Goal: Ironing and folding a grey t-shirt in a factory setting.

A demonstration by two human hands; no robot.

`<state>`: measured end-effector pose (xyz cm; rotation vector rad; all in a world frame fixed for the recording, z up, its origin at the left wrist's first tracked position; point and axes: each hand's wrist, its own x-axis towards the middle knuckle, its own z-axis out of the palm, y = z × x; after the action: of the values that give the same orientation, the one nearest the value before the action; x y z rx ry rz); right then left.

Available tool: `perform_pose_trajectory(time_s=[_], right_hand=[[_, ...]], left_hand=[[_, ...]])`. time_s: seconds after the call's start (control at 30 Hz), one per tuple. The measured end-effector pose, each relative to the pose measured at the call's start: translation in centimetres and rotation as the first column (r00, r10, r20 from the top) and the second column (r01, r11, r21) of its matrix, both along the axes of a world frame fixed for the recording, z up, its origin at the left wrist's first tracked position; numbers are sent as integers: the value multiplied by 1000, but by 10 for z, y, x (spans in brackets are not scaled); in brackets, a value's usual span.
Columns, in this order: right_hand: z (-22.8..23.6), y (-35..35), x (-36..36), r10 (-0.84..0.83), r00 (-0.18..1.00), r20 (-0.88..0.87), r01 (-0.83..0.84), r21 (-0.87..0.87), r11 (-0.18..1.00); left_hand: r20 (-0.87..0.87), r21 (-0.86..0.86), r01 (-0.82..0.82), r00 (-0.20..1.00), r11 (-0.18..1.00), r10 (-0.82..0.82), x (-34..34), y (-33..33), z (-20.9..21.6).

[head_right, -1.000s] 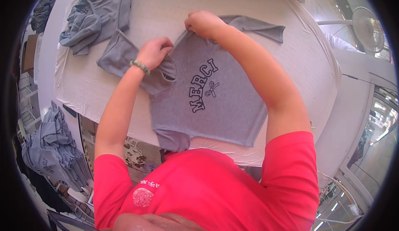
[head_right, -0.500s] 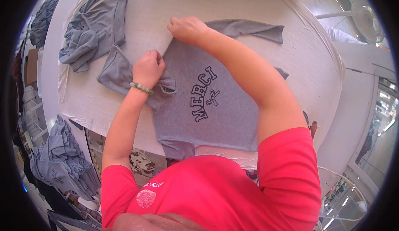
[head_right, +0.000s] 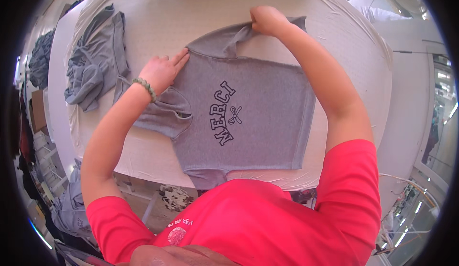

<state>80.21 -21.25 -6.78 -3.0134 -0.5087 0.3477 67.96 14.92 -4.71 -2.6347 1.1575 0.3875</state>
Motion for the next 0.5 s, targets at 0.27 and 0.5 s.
perform_pose_trajectory(time_s=[0.27, 0.5], right_hand=[[-34, 22, 17, -46, 942, 332, 48, 4, 999], [-14, 56, -133, 136, 947, 292, -235, 338, 912]], left_hand=[[-19, 66, 8, 1000, 998, -6, -1, -10, 5], [192, -83, 167, 970, 982, -149, 9, -16, -17]])
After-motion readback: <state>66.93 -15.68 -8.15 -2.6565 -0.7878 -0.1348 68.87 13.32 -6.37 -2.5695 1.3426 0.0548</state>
